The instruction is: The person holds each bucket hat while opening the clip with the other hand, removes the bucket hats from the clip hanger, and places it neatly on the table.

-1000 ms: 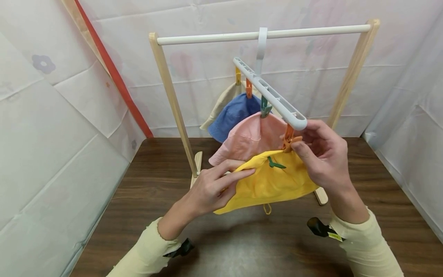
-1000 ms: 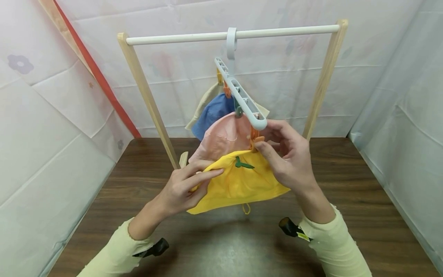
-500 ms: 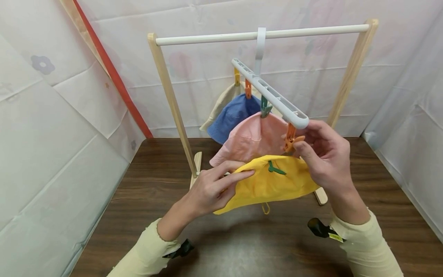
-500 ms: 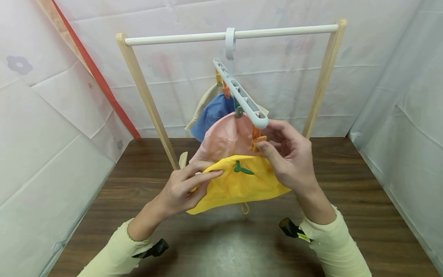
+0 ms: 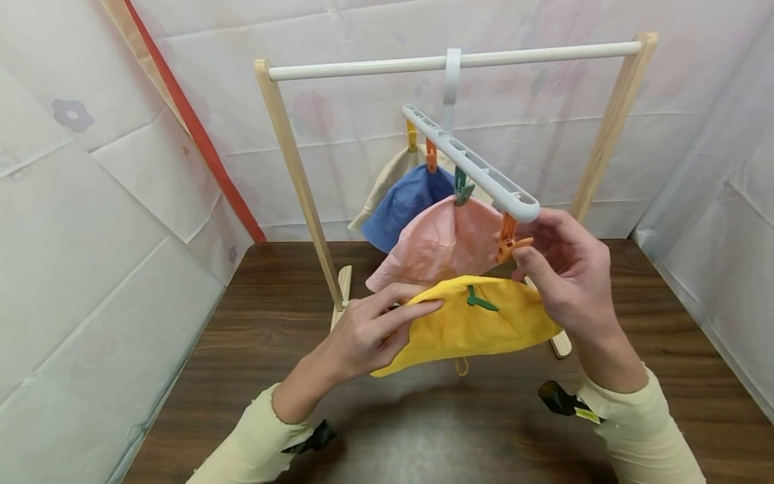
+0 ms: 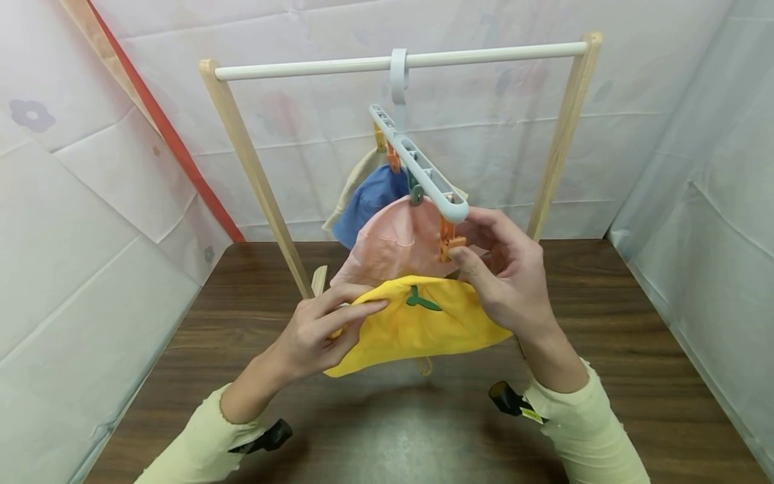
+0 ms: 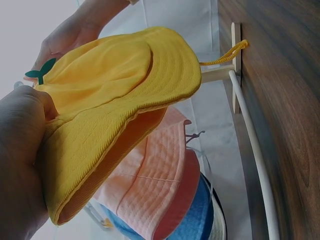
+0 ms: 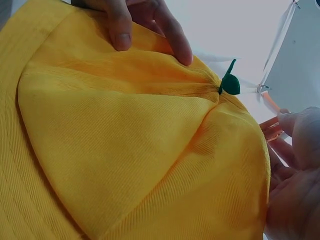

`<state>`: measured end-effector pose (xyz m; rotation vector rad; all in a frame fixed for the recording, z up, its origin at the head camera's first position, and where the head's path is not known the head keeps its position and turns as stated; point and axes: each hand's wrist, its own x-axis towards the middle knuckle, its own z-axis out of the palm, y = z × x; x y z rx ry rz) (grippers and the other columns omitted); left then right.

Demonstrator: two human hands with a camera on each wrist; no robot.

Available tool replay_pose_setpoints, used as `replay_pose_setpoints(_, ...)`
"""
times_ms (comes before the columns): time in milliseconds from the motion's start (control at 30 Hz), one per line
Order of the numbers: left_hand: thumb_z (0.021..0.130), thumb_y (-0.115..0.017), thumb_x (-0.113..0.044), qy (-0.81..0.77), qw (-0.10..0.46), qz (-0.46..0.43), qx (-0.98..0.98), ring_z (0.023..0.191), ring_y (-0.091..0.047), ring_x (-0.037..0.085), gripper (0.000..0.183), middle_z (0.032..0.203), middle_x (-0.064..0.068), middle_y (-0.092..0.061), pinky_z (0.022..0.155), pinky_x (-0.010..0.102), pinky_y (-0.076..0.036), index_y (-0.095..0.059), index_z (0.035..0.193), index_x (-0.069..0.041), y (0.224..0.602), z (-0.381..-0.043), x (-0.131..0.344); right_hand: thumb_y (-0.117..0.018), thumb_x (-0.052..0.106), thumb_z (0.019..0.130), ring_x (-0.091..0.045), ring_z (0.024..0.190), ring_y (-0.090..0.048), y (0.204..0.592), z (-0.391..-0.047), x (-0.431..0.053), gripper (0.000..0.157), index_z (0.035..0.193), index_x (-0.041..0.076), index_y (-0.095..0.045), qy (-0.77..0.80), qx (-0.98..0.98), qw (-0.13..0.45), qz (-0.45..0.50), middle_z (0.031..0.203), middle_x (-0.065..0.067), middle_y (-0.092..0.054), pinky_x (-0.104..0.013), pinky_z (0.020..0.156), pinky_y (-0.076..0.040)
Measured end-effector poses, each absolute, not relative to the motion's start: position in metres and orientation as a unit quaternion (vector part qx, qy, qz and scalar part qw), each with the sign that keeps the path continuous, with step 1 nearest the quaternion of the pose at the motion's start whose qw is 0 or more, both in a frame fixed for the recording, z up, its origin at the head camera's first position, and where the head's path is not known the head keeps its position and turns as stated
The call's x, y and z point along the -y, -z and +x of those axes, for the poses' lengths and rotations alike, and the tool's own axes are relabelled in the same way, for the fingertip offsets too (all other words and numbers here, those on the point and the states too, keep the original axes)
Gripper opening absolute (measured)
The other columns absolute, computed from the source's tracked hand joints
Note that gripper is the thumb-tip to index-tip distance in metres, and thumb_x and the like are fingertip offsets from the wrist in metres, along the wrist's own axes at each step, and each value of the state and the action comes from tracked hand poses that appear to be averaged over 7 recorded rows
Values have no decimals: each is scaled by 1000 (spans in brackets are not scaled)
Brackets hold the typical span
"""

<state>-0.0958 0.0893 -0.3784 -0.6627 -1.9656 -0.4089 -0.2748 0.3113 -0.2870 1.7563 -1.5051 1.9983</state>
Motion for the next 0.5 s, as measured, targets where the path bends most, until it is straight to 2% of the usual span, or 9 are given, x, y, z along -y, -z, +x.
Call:
replay_pose_setpoints(133, 95, -62, 11, 170, 490, -272, 811, 88, -69, 14, 45, 123, 13, -80, 54, 16, -35, -78, 134, -6, 379, -95, -89, -79, 12, 106, -6, 83, -75, 287, -275, -312, 34, 138, 3, -73, -655, 494, 42, 570, 113, 1, -80, -16, 66, -62)
replay_pose_setpoints(300, 95, -61, 11, 170, 492, -276, 808, 94, -72, 16, 45, 122, 13, -80, 56, 16, -38, -78, 133, -5, 379, -95, -88, -78, 11, 107, -8, 82, -76, 286, -275, -313, 34, 139, 2, -73, -655, 494, 45, 571, 113, 0, -82, -17, 63, -62)
replay_pose_setpoints(500, 95, -61, 11, 171, 488, -278, 810, 94, -71, 16, 46, 123, 13, -79, 57, 17, -39, -78, 134, -5, 381, -94, -86, -78, 14, 107, -10, 75, -74, 284, -276, -314, 36, 140, 1, -72, -658, 485, 48, 574, 113, -2, -83, -19, 60, -61)
